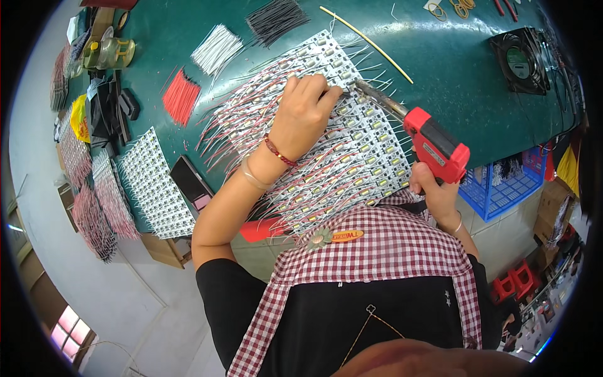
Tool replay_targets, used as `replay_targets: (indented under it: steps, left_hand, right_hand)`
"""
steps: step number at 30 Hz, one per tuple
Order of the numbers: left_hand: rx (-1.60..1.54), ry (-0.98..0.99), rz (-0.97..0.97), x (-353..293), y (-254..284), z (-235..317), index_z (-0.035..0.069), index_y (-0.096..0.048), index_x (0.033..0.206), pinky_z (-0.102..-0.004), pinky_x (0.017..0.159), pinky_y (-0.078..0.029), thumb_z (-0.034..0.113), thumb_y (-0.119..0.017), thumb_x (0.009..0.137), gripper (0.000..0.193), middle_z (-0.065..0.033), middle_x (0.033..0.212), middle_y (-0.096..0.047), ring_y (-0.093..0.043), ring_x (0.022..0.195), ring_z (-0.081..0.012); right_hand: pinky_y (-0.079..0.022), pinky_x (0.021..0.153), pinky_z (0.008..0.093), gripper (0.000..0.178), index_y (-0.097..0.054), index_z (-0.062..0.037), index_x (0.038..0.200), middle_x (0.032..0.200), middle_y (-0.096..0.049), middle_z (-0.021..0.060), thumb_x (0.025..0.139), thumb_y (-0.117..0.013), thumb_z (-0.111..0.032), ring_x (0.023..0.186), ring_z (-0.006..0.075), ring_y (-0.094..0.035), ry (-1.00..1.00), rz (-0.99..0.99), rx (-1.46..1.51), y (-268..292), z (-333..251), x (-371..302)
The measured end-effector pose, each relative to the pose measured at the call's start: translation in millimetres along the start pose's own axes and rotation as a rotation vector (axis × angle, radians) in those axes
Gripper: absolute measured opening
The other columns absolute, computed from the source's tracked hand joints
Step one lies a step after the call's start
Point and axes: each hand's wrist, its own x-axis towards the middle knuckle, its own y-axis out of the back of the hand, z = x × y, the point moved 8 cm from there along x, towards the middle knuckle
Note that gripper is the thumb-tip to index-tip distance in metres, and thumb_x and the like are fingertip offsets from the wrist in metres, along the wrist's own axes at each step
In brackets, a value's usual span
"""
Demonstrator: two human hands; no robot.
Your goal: The person uses a red soldering iron to apply heat to individual LED components on a large circuit board. They hold the board steady with their left hand while manipulating the tool with their right hand, moving systematically across the grid of LEDs.
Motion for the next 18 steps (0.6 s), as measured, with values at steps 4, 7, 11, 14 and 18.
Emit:
replay_targets:
  steps: [4,7,11,14,18]
  left_hand:
    - [0.006,0.001,-0.002,-0.2,-0.2,0.1,0.007,-0.07,0.094,-0.0327,0.066,-0.038,-0.002,-0.067,0.073,0.023,-0.0035,0.076,-0.049,-0.051,0.07,-0.0196]
    - [0.039,-0.005,-0.011,0.2,0.5,1.5,0.007,-0.07,0.093,-0.0331,0.069,-0.039,0.0,-0.067,0.073,0.022,-0.0026,0.077,-0.05,-0.052,0.073,-0.0189]
    - [0.174,-0.055,-0.042,5.1,3.2,8.3,0.009,-0.07,0.093,-0.0338,0.072,-0.038,0.004,-0.066,0.072,0.021,-0.0013,0.078,-0.051,-0.054,0.076,-0.0178]
    - [0.22,-0.079,-0.05,9.0,9.4,12.6,0.009,-0.07,0.094,-0.034,0.072,-0.038,0.005,-0.065,0.072,0.023,-0.0011,0.078,-0.051,-0.054,0.077,-0.0178]
    - [0.107,-0.085,0.008,6.9,21.6,24.3,0.008,-0.07,0.097,-0.0342,0.071,-0.038,0.004,-0.064,0.071,0.027,-0.002,0.078,-0.051,-0.053,0.076,-0.0183]
  right_hand:
    - [-0.043,0.05,0.0241,0.018,-0.059,0.0016,0.103,0.068,-0.057,0.0014,0.092,-0.066,-0.011,0.054,0.0079,-0.053,-0.048,0.053,0.109,4.8,4.3,-1.4]
    - [-0.044,0.049,0.0236,0.015,-0.062,-0.0016,0.093,0.07,-0.06,0.0008,0.09,-0.07,-0.013,0.055,0.0074,-0.055,-0.059,0.062,0.165,4.9,5.2,-1.7]
    - [-0.043,0.049,0.0239,0.012,-0.062,-0.0017,0.09,0.068,-0.059,0.001,0.091,-0.068,-0.012,0.055,0.0077,-0.054,-0.062,0.044,0.184,3.9,4.1,-2.4]
    - [-0.041,0.051,0.0258,0.035,-0.049,0.0087,0.125,0.062,-0.05,0.0032,0.097,-0.055,-0.012,0.052,0.0102,-0.047,-0.023,-0.003,0.051,1.5,-0.5,-4.5]
    - [-0.041,0.051,0.026,0.034,-0.049,0.0076,0.124,0.063,-0.051,0.004,0.098,-0.055,-0.013,0.052,0.0111,-0.048,0.012,-0.01,0.087,5.1,-0.7,-8.0]
